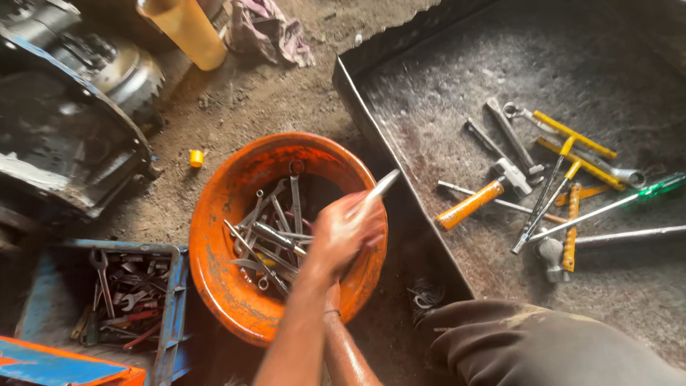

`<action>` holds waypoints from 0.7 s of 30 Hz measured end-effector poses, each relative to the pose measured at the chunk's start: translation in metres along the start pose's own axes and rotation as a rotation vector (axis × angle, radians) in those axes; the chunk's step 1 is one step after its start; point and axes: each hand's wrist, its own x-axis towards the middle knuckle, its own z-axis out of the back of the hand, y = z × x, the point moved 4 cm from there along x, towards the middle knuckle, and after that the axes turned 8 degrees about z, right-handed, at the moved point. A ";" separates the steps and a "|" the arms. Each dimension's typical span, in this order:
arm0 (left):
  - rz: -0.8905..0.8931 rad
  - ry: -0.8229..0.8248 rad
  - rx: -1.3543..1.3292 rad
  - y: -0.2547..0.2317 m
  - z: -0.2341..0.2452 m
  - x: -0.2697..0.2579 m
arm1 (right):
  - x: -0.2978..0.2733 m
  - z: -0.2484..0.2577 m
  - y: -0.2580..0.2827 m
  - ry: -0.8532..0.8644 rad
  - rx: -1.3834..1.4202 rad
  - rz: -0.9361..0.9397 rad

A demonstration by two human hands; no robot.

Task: The person sits on the ground and scrubs various metal tools with a cloth in an orange bucket filled with liquid. They handle wrenches, pliers, and other tools one by one, wiping them before placing them on a nearby metal tray.

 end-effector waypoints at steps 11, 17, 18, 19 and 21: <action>-0.142 -0.510 1.343 0.031 0.149 0.035 | 0.013 0.032 0.049 -0.027 0.255 -0.294; -0.563 -0.621 1.851 0.086 0.208 0.057 | 0.019 0.038 0.076 0.006 0.184 -0.067; -0.453 -0.597 1.915 0.089 0.215 0.060 | 0.022 0.042 0.082 0.012 0.101 0.028; -0.348 -0.574 1.972 0.090 0.216 0.063 | 0.030 0.045 0.087 0.034 0.048 0.053; 0.168 -0.165 1.928 0.104 0.227 0.054 | 0.047 0.047 0.096 0.088 -0.059 0.092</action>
